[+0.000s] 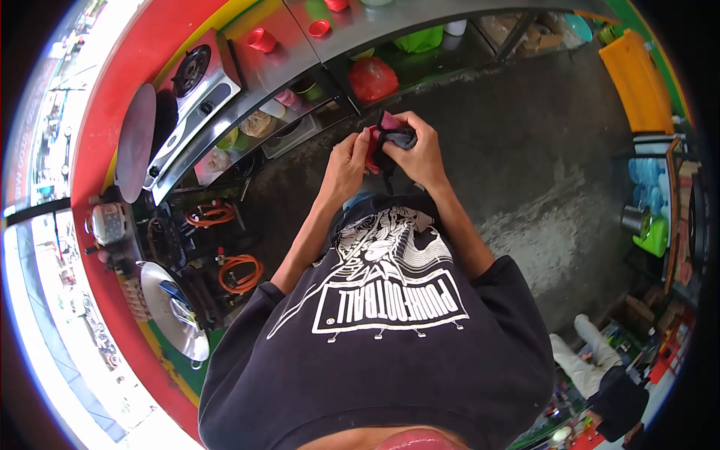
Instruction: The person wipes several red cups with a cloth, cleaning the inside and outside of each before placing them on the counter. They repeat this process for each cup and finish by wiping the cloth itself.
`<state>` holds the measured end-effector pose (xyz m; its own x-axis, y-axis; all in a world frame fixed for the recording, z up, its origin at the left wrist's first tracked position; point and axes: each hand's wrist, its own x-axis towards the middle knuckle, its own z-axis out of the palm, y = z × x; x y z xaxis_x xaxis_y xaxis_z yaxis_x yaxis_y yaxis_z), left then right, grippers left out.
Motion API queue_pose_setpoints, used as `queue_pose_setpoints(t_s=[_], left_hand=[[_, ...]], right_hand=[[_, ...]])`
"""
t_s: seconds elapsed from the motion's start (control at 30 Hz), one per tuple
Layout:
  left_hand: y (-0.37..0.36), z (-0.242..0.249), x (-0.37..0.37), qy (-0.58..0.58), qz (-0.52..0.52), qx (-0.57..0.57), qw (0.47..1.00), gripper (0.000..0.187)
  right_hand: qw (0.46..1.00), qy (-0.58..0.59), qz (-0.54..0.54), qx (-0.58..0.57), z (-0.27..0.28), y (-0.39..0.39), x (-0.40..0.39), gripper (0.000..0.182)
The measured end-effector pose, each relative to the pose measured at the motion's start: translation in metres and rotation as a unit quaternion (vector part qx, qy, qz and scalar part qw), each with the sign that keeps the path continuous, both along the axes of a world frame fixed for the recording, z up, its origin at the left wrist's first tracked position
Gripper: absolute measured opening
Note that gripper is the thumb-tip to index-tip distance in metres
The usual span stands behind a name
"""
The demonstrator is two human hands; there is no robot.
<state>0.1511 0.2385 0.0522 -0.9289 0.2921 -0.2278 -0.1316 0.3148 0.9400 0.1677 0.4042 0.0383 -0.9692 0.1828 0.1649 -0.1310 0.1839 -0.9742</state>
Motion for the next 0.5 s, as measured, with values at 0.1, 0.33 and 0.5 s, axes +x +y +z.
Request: queue_pose_setpoints(t_s=[0.1, 0.33, 0.5], left_hand=[[0.008, 0.011, 0.003, -0.006, -0.022, 0.003, 1.000, 0.048], [0.023, 0.001, 0.007, -0.043, -0.041, 0.001, 0.998, 0.052], [0.028, 0.017, 0.002, -0.269, -0.038, 0.103, 0.957, 0.042]], right_hand=[[0.999, 0.004, -0.023, -0.028, 0.001, 0.007, 0.008, 0.031], [0.990, 0.016, -0.022, -0.140, 0.002, 0.023, 0.038, 0.030], [0.977, 0.051, 0.065, -0.194, 0.004, 0.031, 0.051, 0.036]])
